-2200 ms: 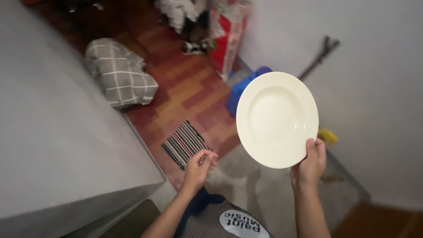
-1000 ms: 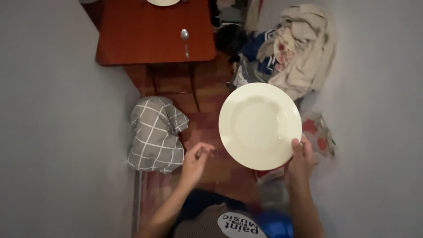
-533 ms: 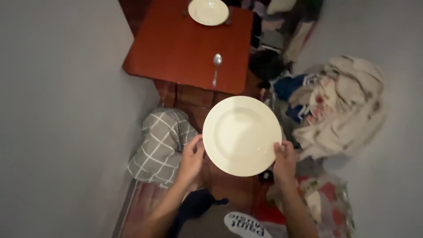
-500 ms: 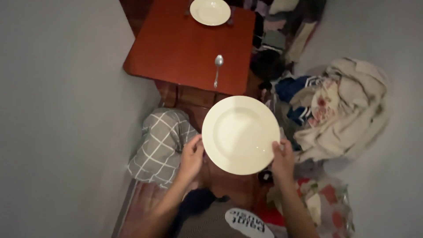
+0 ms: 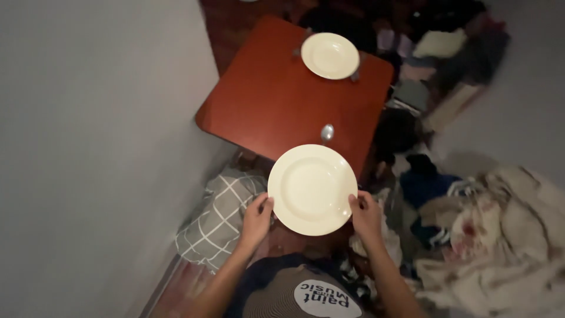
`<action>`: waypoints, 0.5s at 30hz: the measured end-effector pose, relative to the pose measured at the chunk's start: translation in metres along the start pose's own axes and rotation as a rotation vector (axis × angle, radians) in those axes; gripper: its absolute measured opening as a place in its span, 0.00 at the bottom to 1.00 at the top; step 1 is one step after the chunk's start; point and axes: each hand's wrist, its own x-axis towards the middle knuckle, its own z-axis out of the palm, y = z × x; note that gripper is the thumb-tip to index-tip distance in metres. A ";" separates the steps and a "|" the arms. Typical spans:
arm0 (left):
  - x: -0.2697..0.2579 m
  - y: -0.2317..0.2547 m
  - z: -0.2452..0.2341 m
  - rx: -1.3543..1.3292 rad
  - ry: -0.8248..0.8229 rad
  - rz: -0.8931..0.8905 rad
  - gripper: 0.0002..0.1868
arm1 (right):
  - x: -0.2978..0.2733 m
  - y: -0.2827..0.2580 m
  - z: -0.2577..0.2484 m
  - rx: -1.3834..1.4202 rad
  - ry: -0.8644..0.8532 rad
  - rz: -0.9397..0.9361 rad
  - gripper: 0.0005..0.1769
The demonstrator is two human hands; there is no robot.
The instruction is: Setting a small dining table with plates, spoons, forks, and cups.
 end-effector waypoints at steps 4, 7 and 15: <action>0.037 -0.029 0.007 0.054 0.140 0.035 0.16 | 0.061 0.013 0.021 -0.048 -0.087 0.093 0.16; 0.065 -0.047 0.018 0.057 0.214 0.058 0.16 | 0.114 0.035 0.033 -0.019 -0.175 0.126 0.17; 0.127 -0.092 0.058 0.114 0.477 -0.033 0.15 | 0.233 0.020 0.057 -0.310 -0.469 -0.044 0.21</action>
